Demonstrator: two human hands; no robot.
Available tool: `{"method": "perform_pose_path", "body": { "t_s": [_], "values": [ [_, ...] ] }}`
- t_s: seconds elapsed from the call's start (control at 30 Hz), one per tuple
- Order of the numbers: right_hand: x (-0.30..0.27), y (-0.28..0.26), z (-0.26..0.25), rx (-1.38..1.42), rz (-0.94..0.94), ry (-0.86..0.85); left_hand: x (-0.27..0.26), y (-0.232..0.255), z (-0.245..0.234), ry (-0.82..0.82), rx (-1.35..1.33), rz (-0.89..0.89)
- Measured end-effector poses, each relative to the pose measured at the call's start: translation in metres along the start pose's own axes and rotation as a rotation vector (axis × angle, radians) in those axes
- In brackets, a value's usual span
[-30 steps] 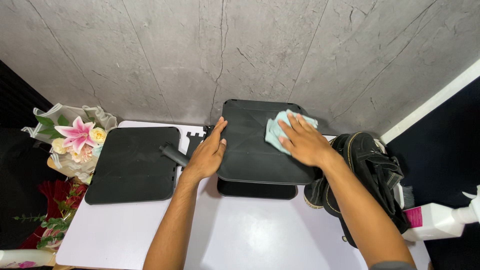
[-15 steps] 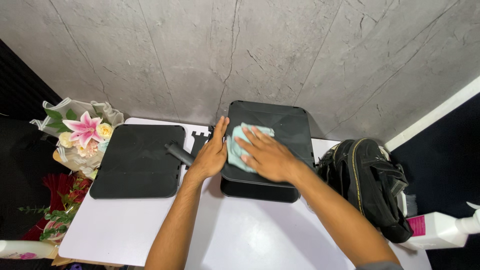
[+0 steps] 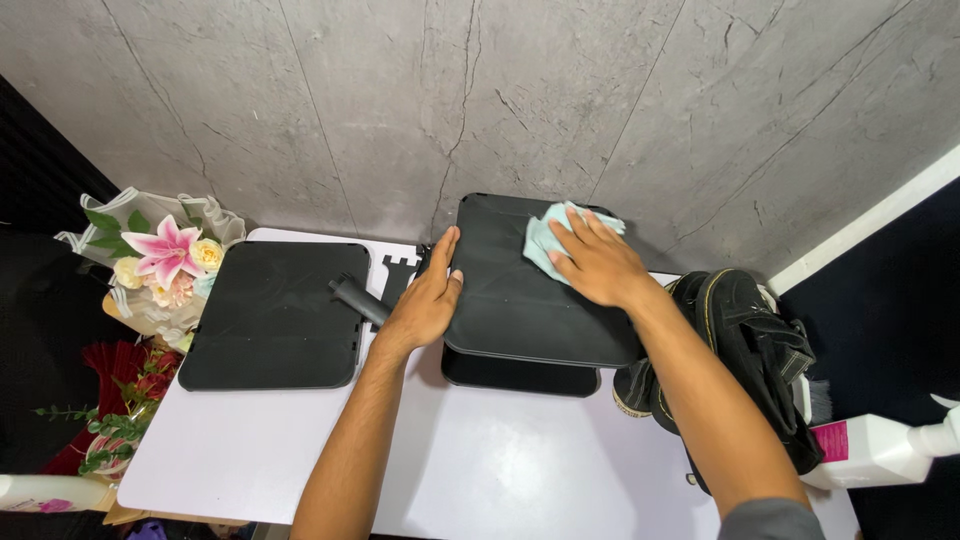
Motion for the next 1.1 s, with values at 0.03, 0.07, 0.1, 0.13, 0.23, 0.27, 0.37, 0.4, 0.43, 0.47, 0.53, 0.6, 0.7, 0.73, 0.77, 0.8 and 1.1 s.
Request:
{"method": "perform_pose_path", "body": {
  "t_s": [0.03, 0.07, 0.1, 0.13, 0.23, 0.27, 0.37, 0.4, 0.43, 0.47, 0.53, 0.6, 0.7, 0.73, 0.77, 0.8, 1.1],
  "values": [
    [0.012, -0.006, 0.005, -0.009, -0.001, 0.009, 0.000, -0.001, 0.000, 0.000, -0.004, 0.005],
    [0.023, -0.014, 0.010, -0.017, -0.003, 0.018, 0.001, -0.002, 0.000, -0.015, 0.023, -0.010],
    [0.033, -0.025, 0.014, -0.007, -0.066, 0.036, 0.002, -0.004, 0.000, -0.030, 0.049, -0.026],
    [0.040, -0.038, 0.018, 0.003, -0.129, 0.054, 0.003, -0.007, 0.001, -0.046, 0.075, -0.044],
    [0.060, -0.074, 0.021, 0.098, -0.267, 0.081, 0.005, -0.011, 0.001, 0.016, 0.120, 0.063],
    [0.064, -0.084, 0.020, 0.140, -0.303, 0.083, 0.004, -0.013, 0.002, 0.032, 0.107, 0.076],
    [0.072, -0.103, 0.015, 0.219, -0.353, 0.064, 0.003, -0.017, 0.002, 0.059, 0.094, 0.086],
    [0.072, -0.104, 0.014, 0.231, -0.353, 0.069, 0.003, -0.019, 0.002, 0.052, 0.109, 0.069],
    [0.071, -0.103, 0.013, 0.243, -0.353, 0.074, 0.002, -0.019, 0.003, 0.045, 0.124, 0.051],
    [0.070, -0.102, 0.012, 0.255, -0.350, 0.081, 0.002, -0.018, 0.003, 0.039, 0.142, 0.051],
    [0.068, -0.091, 0.010, 0.269, -0.320, 0.062, 0.003, -0.015, 0.003, 0.031, 0.178, 0.052],
    [0.066, -0.074, 0.009, 0.276, -0.290, 0.055, 0.004, -0.012, 0.001, 0.026, 0.163, 0.065],
    [0.062, -0.032, 0.004, 0.279, -0.238, 0.060, 0.003, -0.010, 0.000, 0.014, 0.149, 0.033],
    [0.058, -0.016, 0.002, 0.283, -0.223, 0.059, 0.002, -0.009, 0.000, 0.008, 0.145, 0.015],
    [0.054, -0.001, 0.001, 0.288, -0.207, 0.059, 0.001, -0.008, 0.001, 0.007, 0.142, 0.019],
    [0.050, 0.015, -0.002, 0.297, -0.171, 0.067, 0.002, -0.007, 0.001, 0.010, 0.142, 0.025],
    [0.020, 0.040, -0.024, 0.232, -0.037, 0.289, 0.003, -0.007, 0.003, 0.000, 0.137, -0.019]
  ]
}}
Point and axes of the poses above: each hand's wrist, its own x-axis towards the middle knuckle, its own z-axis out of the palm, y = z × x, the point moved 3 cm from there along x, towards the middle knuckle, and after that the axes turned 15 degrees about z, right-handed, at the moved point
